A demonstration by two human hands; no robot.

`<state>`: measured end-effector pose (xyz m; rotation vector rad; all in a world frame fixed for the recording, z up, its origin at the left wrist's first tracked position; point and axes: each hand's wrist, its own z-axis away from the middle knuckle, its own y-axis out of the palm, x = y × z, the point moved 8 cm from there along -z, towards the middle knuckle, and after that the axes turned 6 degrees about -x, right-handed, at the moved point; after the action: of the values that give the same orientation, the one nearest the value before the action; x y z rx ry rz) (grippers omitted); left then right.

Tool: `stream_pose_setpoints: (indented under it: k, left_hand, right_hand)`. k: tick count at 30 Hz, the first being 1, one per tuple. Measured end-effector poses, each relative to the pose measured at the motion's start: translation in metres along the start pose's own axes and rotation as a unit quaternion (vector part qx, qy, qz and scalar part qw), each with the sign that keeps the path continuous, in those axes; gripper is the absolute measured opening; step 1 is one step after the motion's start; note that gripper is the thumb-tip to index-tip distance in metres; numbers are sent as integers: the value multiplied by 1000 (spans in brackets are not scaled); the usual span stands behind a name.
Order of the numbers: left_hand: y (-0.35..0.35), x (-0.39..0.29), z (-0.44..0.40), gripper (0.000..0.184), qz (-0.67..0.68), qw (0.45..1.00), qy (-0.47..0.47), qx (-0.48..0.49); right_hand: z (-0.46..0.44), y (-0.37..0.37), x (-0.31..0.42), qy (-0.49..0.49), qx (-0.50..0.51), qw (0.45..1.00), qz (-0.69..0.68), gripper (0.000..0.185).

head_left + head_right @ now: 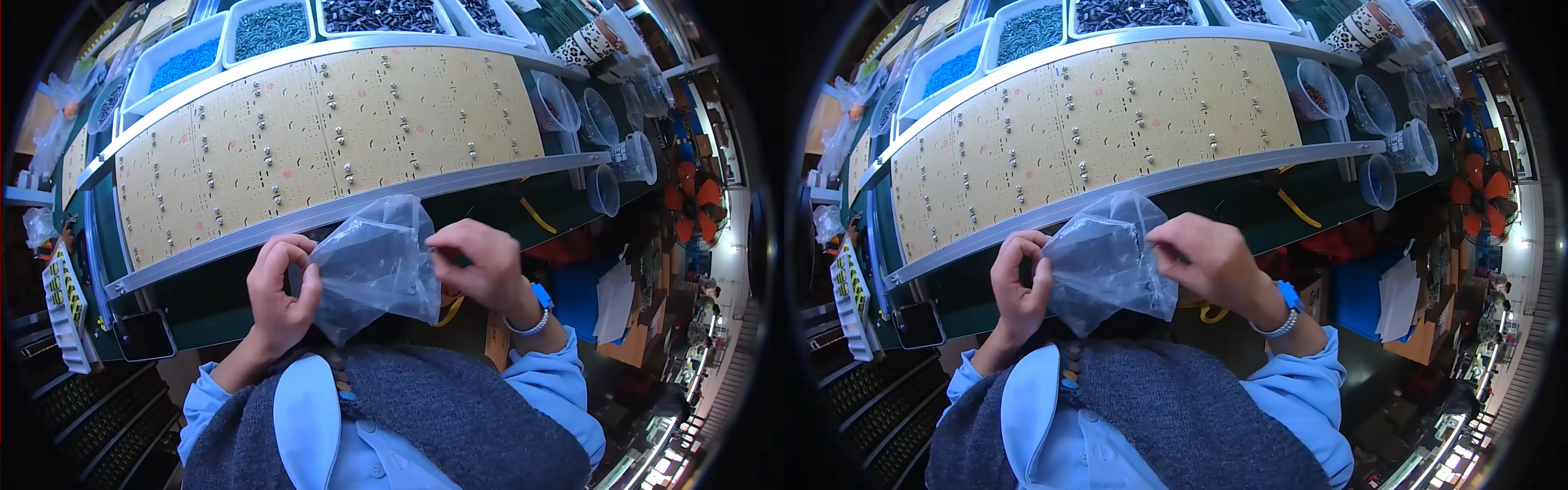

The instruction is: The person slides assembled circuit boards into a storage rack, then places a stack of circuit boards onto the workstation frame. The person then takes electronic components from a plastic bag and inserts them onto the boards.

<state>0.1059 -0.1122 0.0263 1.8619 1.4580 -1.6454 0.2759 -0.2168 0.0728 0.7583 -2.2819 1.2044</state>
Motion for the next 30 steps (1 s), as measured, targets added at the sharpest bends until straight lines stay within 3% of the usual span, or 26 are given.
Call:
stream_pose_setpoints:
  k: [2, 4, 5, 6, 7, 8, 10, 12, 14, 19, 20, 22, 25, 27, 30]
  left_hand:
    - [-4, -14, -8, 21, -25, 999, 22, -17]
    - [-1, -36, -16, 30, 48, 998, 37, -33]
    - [1, -46, -20, 35, 84, 995, 44, -41]
    - [18, -48, -24, 44, 266, 963, -7, 50]
    - [39, -55, -29, 42, 437, 882, -137, 107]
    - [63, -53, -33, 50, 494, 829, -230, 122]
    - [101, -47, -33, 48, 660, 621, -402, 131]
    - [115, -54, -38, 43, 720, 528, -426, 144]
    - [118, -46, -40, 45, 736, 507, -428, 134]
    - [119, -38, -39, 47, 756, 476, -431, 131]
    - [120, -39, -40, 48, 779, 449, -415, 140]
    - [120, -41, -43, 50, 821, 394, -382, 157]
    - [118, -37, -43, 51, 762, 456, -446, 110]
    - [118, -36, -43, 52, 760, 461, -446, 103]
    - [119, -33, -41, 53, 756, 479, -428, 129]
  right_hand:
    - [-2, -20, -10, 71, -16, 997, 1, 18]
    - [0, -37, -27, 187, -74, 977, -74, 18]
    - [-5, -39, -24, 192, -79, 974, -90, 17]
    - [-11, -41, -20, 196, -82, 971, -105, 17]
    - [-18, -41, -17, 198, -84, 969, -122, 17]
    - [-28, -37, -6, 141, -62, 984, -85, 17]
    - [-44, -24, 16, 21, -22, 1000, -10, 17]
    - [-48, -10, 27, -41, 5, 998, 45, 21]
    - [-48, -11, 26, -40, 8, 998, 56, 22]
    - [-41, -18, -4, 83, -61, 991, -90, 24]
    - [-38, -17, -11, 102, -77, 984, -121, 25]
    - [-37, -18, -12, 81, -94, 991, -54, 22]
    - [-41, -24, -9, 9, -98, 994, 50, 19]
    - [-44, -26, -5, -33, -90, 993, 68, 17]
    - [-45, -15, -9, 21, -27, 999, 38, 14]
